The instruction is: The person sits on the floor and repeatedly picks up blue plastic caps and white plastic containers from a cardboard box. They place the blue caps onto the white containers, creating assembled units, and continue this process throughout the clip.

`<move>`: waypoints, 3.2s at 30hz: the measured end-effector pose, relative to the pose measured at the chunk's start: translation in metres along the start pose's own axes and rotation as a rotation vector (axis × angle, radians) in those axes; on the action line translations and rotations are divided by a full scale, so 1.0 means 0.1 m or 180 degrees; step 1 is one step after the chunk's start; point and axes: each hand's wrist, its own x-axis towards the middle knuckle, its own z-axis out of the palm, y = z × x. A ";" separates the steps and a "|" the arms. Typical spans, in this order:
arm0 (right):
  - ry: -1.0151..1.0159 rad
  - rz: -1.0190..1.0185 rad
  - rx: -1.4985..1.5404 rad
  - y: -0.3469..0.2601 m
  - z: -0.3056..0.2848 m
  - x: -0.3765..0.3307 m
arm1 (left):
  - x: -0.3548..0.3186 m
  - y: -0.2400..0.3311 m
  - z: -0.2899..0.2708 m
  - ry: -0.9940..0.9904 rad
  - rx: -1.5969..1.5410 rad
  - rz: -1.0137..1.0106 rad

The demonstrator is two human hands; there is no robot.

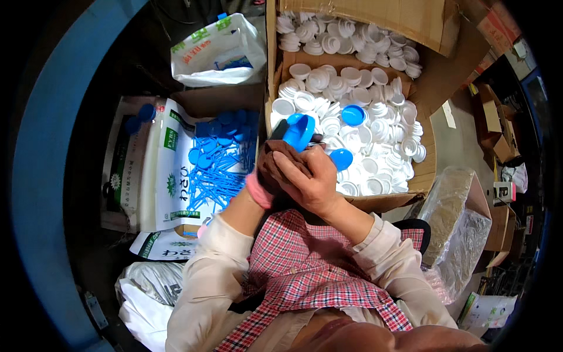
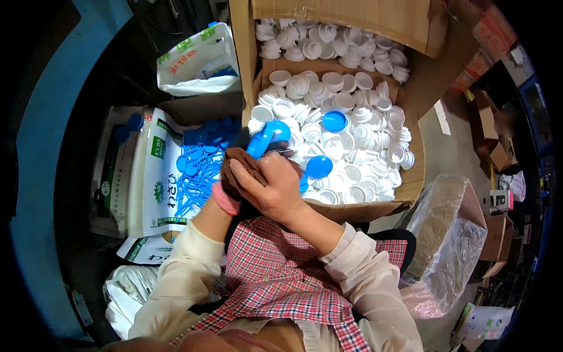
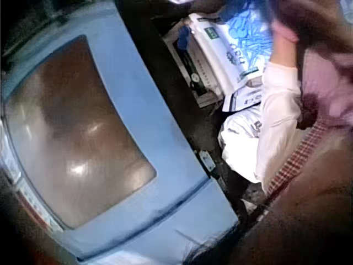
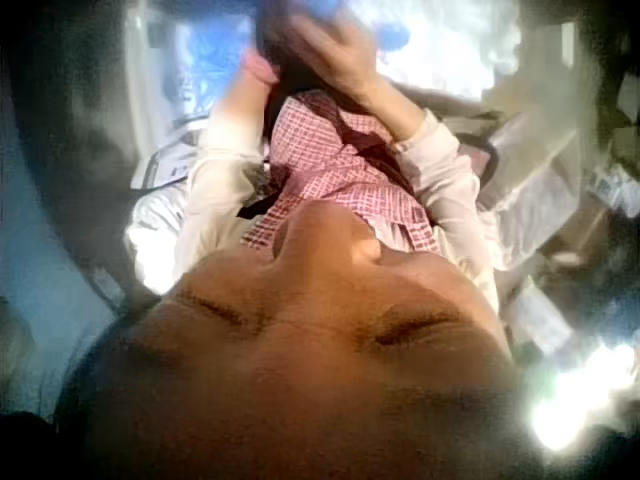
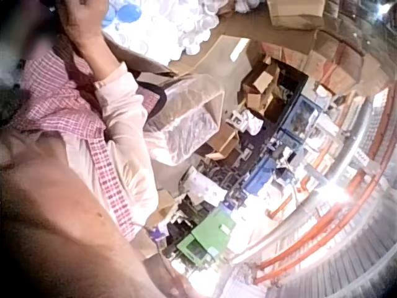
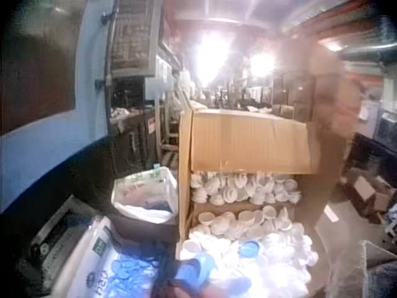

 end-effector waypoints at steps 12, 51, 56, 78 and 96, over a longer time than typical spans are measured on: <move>0.0103 0.1500 0.0227 0.16 -0.44 -0.24 | -0.09 -0.32 0.32 -0.0097 0.1264 0.0980; -0.0735 0.2838 -0.0816 0.98 -0.19 -1.52 | 0.76 0.74 -4.06 0.3652 0.3467 0.0614; -0.0844 0.3031 -0.0824 0.96 -0.25 -1.61 | 1.52 0.28 -4.37 0.4406 0.2071 -0.0487; -0.0647 0.2501 -0.0418 0.99 -0.35 -1.55 | 0.12 0.60 -1.03 0.1330 0.2443 0.1440; 0.0127 0.1406 -0.0520 0.90 -0.73 -0.37 | 0.69 -0.69 0.74 -0.1432 0.4059 0.2161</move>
